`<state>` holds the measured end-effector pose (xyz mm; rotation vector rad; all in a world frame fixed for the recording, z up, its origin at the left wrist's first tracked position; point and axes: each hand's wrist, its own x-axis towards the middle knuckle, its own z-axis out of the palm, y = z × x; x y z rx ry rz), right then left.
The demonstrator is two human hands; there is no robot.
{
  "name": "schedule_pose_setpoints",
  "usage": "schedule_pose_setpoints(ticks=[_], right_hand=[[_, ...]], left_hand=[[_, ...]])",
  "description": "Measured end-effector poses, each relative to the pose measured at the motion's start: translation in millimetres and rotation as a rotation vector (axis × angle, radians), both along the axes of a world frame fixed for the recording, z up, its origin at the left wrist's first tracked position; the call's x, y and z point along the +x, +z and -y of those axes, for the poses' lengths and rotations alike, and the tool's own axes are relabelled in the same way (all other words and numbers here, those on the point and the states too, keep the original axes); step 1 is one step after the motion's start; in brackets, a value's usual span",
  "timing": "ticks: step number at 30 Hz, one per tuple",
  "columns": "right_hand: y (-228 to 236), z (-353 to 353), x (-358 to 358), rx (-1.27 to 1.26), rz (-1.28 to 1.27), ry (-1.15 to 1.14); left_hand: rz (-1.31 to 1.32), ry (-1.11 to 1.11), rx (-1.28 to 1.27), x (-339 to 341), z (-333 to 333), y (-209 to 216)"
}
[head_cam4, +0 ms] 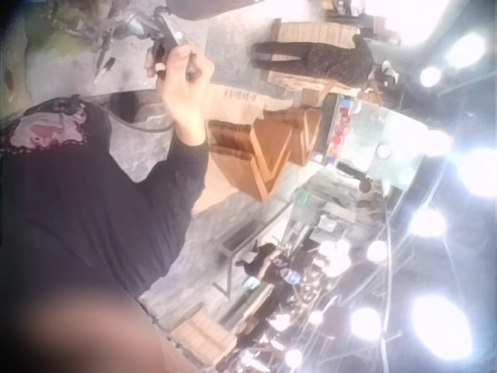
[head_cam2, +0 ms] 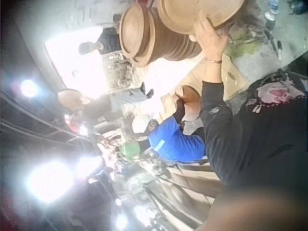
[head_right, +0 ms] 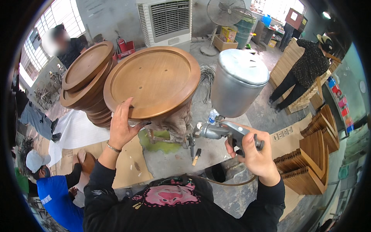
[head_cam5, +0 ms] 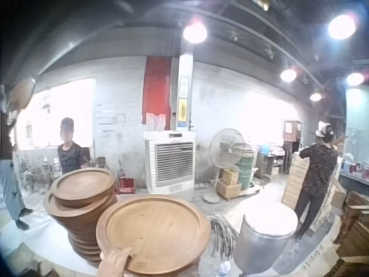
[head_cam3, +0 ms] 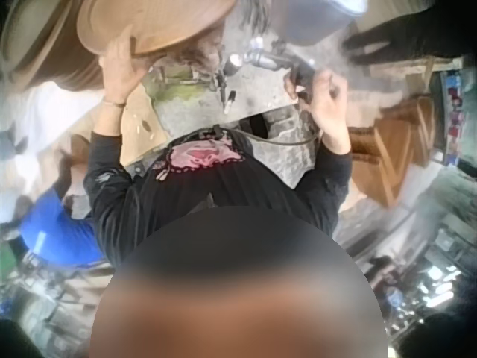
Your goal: The person repeatedly picks up round wooden trays, sprays their surfaces with a handheld spray gun, and stacks them on a workbench. The person also briefly walks to a rack and returns to continue spraying. Other workers are present in the background.
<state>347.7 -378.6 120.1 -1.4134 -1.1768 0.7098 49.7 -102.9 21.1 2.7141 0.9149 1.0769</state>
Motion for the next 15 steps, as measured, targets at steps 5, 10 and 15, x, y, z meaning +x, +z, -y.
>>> schedule_pose_setpoints(ticks=[5,10,15], right_hand=[[5,-16,15,-0.022,0.117,-0.163],[11,-29,5,-0.020,0.030,-0.236],[15,-19,-19,-0.096,-0.037,0.029]], left_hand=[[-0.071,-0.084,-0.049,-22,-20,20],[-0.072,-0.024,-0.111,-43,-30,17],[0.018,-0.007,-0.149,-38,-23,8]])
